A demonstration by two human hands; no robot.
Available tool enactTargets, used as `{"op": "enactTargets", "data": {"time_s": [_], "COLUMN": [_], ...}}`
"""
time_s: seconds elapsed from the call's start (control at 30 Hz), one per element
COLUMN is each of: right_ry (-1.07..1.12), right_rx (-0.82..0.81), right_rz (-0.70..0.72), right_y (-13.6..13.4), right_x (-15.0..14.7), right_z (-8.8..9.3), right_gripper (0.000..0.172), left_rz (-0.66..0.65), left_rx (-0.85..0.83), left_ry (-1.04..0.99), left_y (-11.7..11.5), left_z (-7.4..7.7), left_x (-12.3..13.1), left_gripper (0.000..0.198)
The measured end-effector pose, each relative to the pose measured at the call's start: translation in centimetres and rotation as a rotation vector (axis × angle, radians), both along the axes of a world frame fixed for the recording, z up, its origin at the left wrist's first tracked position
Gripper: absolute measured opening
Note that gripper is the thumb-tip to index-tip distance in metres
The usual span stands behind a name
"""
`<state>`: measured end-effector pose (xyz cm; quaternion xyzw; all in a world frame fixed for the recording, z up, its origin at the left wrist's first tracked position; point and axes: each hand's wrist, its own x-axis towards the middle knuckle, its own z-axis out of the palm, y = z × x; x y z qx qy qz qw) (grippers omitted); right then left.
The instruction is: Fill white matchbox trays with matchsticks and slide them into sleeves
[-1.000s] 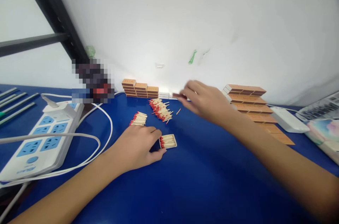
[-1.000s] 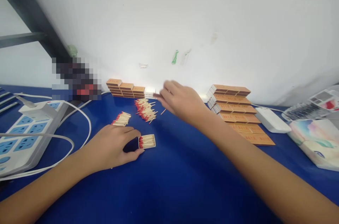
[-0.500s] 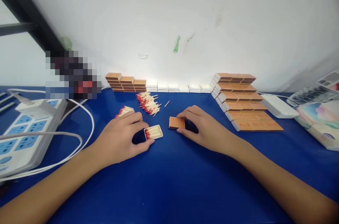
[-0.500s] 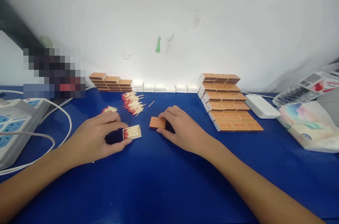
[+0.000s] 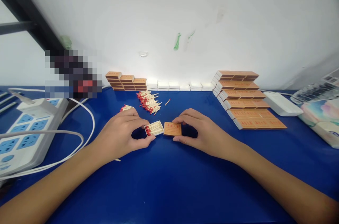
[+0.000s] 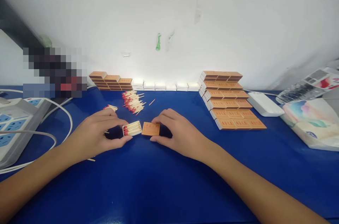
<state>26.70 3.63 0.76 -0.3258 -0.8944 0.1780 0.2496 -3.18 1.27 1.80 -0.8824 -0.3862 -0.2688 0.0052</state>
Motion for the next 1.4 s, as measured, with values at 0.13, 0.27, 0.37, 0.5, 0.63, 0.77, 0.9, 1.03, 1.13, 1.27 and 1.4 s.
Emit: {"op": "enactTargets", "data": {"time_s": [0.13,0.27,0.37,0.5,0.63,0.77,0.9,1.03,1.13,1.27,1.4], "right_ry": [0.025,0.029,0.053,0.120,0.218,0.344,0.411,0.426,0.460,0.483,0.422], "right_rx": [-0.052,-0.126,-0.144,-0.163,-0.175,-0.266,-0.317,-0.405,-0.499,-0.519,-0.436], "right_rz": [0.002,0.006,0.016,0.040,0.023,-0.001,0.008,0.056,0.107,0.155,0.162], "right_y": [-0.1,-0.2,-0.2,-0.1,-0.3,-0.9,-1.6,-2.3,-2.9,-3.7,-3.9], "right_x": [0.0,0.1,0.1,0.0,-0.2,-0.8,-1.4,-1.8,-2.2,-2.8,-2.7], "right_z": [0.3,0.2,0.0,-0.2,-0.2,-0.1,0.2,0.8,1.0,1.0,1.3], "right_gripper": [0.030,0.030,0.031,0.035,0.036,0.036,0.037,0.040,0.041,0.038,0.044], "left_rz": [-0.016,-0.023,-0.039,-0.057,-0.068,-0.068,-0.086,-0.159,-0.218,-0.255,-0.261], "left_rx": [-0.003,0.007,0.024,0.017,0.009,-0.003,0.003,0.030,0.026,-0.002,0.024], "left_ry": [-0.020,-0.036,-0.043,-0.071,-0.107,-0.183,-0.238,-0.272,-0.294,-0.324,-0.326], "left_y": [-0.1,-0.1,0.0,0.2,0.2,-0.2,-0.7,-1.1,-1.3,-1.4,-1.3], "left_z": [0.2,0.2,0.0,-0.2,-0.3,-0.2,-0.1,0.1,0.2,0.1,0.0], "left_x": [0.1,0.1,0.1,-0.2,-0.3,0.0,0.3,0.7,1.0,1.1,1.1], "left_gripper": [0.018,0.021,0.024,0.028,0.033,0.036,0.043,0.060,0.076,0.096,0.098]}}
